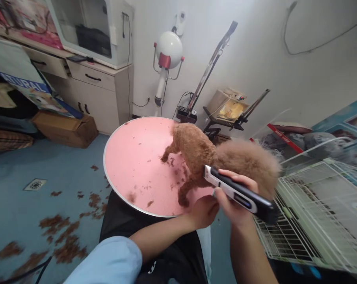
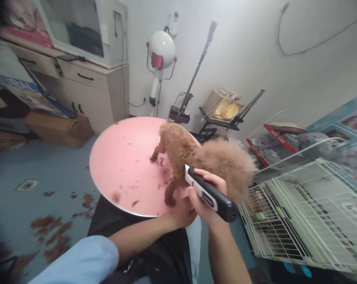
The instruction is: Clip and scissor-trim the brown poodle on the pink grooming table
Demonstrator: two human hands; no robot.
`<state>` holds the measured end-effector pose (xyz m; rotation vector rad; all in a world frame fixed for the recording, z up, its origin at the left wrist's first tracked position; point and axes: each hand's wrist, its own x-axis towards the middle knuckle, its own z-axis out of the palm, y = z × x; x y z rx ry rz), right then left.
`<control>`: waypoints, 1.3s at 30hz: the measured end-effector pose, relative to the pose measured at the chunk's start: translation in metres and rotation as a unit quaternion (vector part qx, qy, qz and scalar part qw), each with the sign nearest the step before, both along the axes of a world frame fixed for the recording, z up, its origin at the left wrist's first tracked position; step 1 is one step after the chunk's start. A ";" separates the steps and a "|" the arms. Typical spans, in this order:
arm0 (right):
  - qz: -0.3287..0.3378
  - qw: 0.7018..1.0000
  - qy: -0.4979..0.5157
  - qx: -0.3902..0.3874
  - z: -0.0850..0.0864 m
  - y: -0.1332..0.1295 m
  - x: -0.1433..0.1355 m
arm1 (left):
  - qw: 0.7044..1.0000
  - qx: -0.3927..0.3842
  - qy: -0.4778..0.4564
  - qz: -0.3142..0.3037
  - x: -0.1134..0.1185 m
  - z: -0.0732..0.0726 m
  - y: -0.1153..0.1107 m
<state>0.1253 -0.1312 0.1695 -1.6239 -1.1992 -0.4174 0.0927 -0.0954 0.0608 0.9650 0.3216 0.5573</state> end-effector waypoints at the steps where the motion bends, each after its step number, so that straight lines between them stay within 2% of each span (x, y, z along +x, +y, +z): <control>1: 0.003 1.000 0.007 -0.021 0.003 -0.008 0.002 | 0.997 0.077 -0.001 0.010 -0.011 -0.022 0.004; 3: 0.027 0.992 0.023 -0.124 0.007 -0.018 0.006 | 0.974 0.208 0.010 0.088 -0.028 -0.062 0.019; 4: 0.040 0.983 0.028 -0.179 0.007 -0.020 0.008 | 0.952 0.269 0.041 0.143 -0.033 -0.076 0.029; 6: 0.055 0.972 0.029 -0.225 0.006 -0.020 0.012 | 0.907 0.335 0.136 0.213 -0.033 -0.091 0.049; 9: 0.039 0.985 0.030 -0.167 0.002 -0.014 0.018 | 0.863 0.469 0.174 0.078 -0.020 -0.088 0.070; 11: 0.041 0.982 0.047 -0.181 -0.003 -0.006 0.021 | 0.845 0.501 0.181 0.037 -0.013 -0.081 0.074; 13: 0.063 0.966 0.067 -0.243 -0.008 0.006 0.023 | 0.859 0.485 0.164 0.006 -0.012 -0.078 0.069; 16: 0.085 0.939 0.065 -0.327 -0.011 0.022 0.024 | 0.912 0.395 0.102 -0.052 -0.017 -0.082 0.053; 19: 0.034 0.942 0.037 -0.331 0.001 0.035 0.022 | 0.945 0.310 0.086 -0.058 -0.024 -0.088 0.039; 21: -0.033 0.946 0.006 -0.322 0.014 0.044 0.019 | 0.946 0.298 0.107 -0.068 -0.028 -0.089 0.035; 24: -0.084 0.909 -0.040 -0.407 0.027 0.063 0.012 | 0.936 0.309 0.152 -0.073 -0.032 -0.088 0.036; 26: -0.060 0.869 -0.045 -0.488 0.027 0.074 0.009 | 0.932 0.316 0.165 -0.062 -0.034 -0.087 0.037; 28: -0.023 0.845 -0.039 -0.533 0.025 0.081 0.009 | 0.930 0.324 0.165 -0.055 -0.035 -0.087 0.037; 30: -0.003 0.858 -0.024 -0.513 0.022 0.083 0.012 | 0.924 0.337 0.170 -0.052 -0.035 -0.089 0.037; 33: 0.060 0.902 0.043 -0.426 0.018 0.070 0.017 | 0.925 0.331 0.181 -0.048 -0.036 -0.093 0.037; 35: 0.156 0.897 0.122 -0.395 0.010 0.046 0.014 | 0.942 0.291 0.158 -0.055 -0.038 -0.094 0.038; 37: 0.217 0.884 0.214 -0.354 -0.007 0.011 0.006 | 0.957 0.254 0.129 -0.063 -0.041 -0.092 0.041; 39: 0.217 0.886 0.311 -0.268 -0.038 -0.029 -0.003 | 0.961 0.246 0.114 -0.060 -0.045 -0.088 0.043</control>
